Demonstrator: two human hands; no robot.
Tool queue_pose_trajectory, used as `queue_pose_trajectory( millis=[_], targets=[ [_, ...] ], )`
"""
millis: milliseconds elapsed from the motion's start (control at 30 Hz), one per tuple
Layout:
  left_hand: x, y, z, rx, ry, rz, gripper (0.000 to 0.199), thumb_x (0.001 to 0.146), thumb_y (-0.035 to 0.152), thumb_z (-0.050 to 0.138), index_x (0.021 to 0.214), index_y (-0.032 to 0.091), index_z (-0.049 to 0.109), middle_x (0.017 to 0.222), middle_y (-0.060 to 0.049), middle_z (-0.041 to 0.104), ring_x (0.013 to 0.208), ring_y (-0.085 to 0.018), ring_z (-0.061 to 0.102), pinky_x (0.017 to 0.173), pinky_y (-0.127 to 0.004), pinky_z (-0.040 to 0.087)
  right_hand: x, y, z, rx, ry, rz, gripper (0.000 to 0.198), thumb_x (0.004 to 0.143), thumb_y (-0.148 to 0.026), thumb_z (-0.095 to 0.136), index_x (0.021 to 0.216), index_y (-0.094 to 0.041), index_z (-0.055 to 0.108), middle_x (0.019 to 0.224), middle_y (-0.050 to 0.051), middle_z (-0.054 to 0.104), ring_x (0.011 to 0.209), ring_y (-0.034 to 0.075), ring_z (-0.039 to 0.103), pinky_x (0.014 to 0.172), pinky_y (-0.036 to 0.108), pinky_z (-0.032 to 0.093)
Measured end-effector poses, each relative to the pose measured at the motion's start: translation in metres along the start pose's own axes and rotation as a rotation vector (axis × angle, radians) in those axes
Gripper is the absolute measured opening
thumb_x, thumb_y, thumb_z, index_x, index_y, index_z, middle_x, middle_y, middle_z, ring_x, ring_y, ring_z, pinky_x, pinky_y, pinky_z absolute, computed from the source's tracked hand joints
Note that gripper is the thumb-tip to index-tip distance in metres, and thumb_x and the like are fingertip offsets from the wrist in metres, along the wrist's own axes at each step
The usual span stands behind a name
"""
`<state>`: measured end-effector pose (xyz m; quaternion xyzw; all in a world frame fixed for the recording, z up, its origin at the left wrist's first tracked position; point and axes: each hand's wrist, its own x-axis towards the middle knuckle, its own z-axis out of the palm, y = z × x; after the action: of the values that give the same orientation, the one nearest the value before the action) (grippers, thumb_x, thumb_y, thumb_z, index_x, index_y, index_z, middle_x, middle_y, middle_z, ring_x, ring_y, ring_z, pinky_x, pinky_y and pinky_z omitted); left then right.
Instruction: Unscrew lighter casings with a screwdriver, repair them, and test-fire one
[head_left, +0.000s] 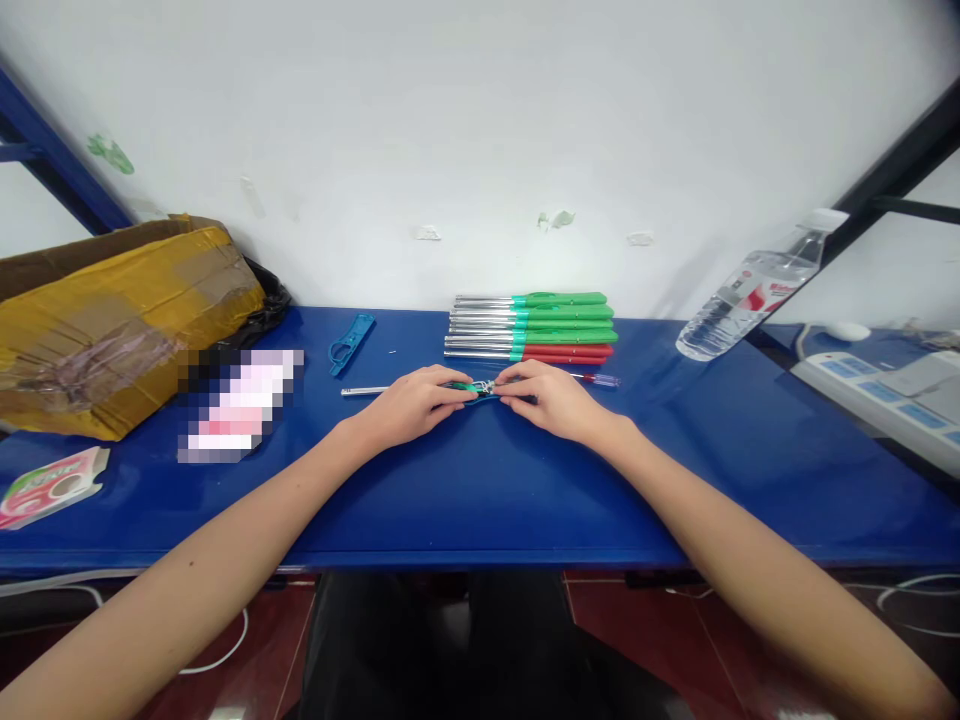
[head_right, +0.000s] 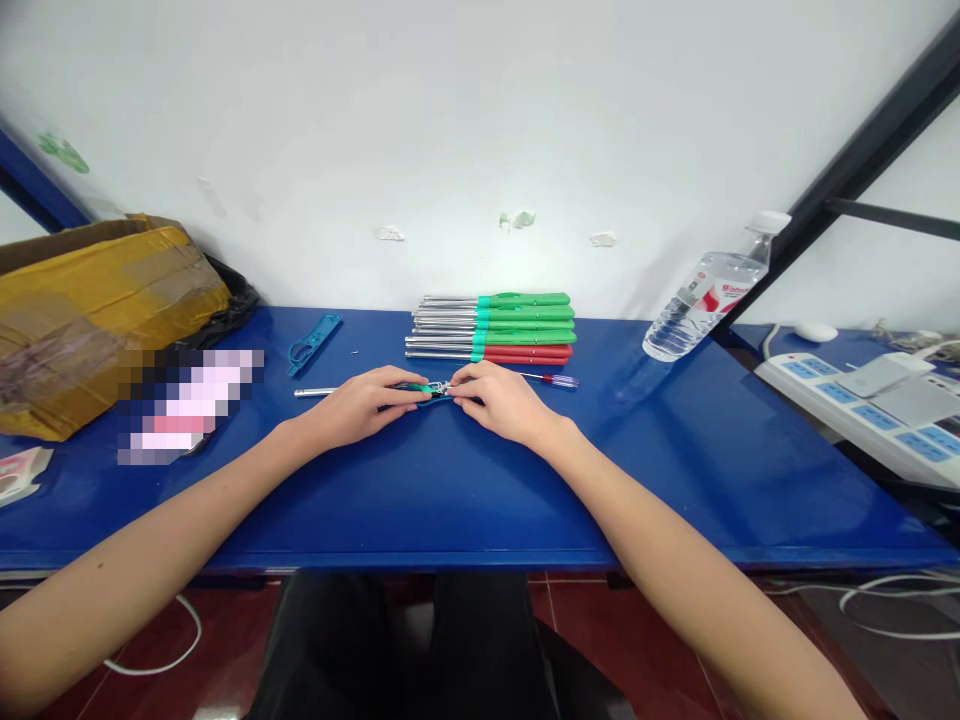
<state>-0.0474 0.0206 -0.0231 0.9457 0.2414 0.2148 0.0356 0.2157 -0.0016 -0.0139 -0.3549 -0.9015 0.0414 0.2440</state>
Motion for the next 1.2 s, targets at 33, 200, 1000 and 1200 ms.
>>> queue_pose_trajectory(
  millis=[33,200,1000,1200],
  targets=[
    [0.0,0.0,0.0,-0.001,-0.002,0.001,0.031,0.098,0.021,0.049,0.123,0.026,0.067,0.128,-0.008,0.064,0.115,-0.024,0.06,0.097,-0.042,0.05,0.0,-0.001,0.0,-0.015,-0.005,0.001,0.023,0.093,-0.022,0.057,0.106,-0.021,0.076,0.112,0.008,0.071,0.1,0.023,0.065,0.088,0.04,0.055],
    [0.001,0.002,-0.001,-0.016,-0.009,-0.01,0.031,0.098,0.021,0.049,0.123,0.024,0.067,0.127,-0.008,0.064,0.115,-0.024,0.06,0.097,-0.042,0.05,-0.001,-0.004,-0.001,-0.068,-0.02,-0.022,0.024,0.093,-0.023,0.056,0.106,-0.019,0.075,0.111,0.009,0.07,0.099,0.023,0.066,0.087,0.039,0.056],
    [0.0,-0.008,-0.015,-0.091,-0.038,-0.219,0.035,0.094,0.048,0.055,0.11,0.021,0.071,0.097,-0.007,0.069,0.09,-0.021,0.063,0.078,-0.032,0.049,0.002,-0.01,-0.008,0.065,-0.04,0.042,0.014,0.09,-0.021,0.057,0.093,-0.02,0.071,0.099,0.007,0.072,0.091,0.021,0.066,0.082,0.036,0.053],
    [0.001,0.001,-0.018,-0.088,-0.049,-0.159,0.027,0.095,0.042,0.056,0.105,0.022,0.071,0.096,-0.006,0.069,0.087,-0.019,0.062,0.077,-0.029,0.048,0.001,-0.011,-0.006,0.024,-0.048,0.044,0.025,0.093,-0.026,0.054,0.115,-0.02,0.066,0.107,0.009,0.069,0.096,0.023,0.064,0.083,0.037,0.053]
  ],
)
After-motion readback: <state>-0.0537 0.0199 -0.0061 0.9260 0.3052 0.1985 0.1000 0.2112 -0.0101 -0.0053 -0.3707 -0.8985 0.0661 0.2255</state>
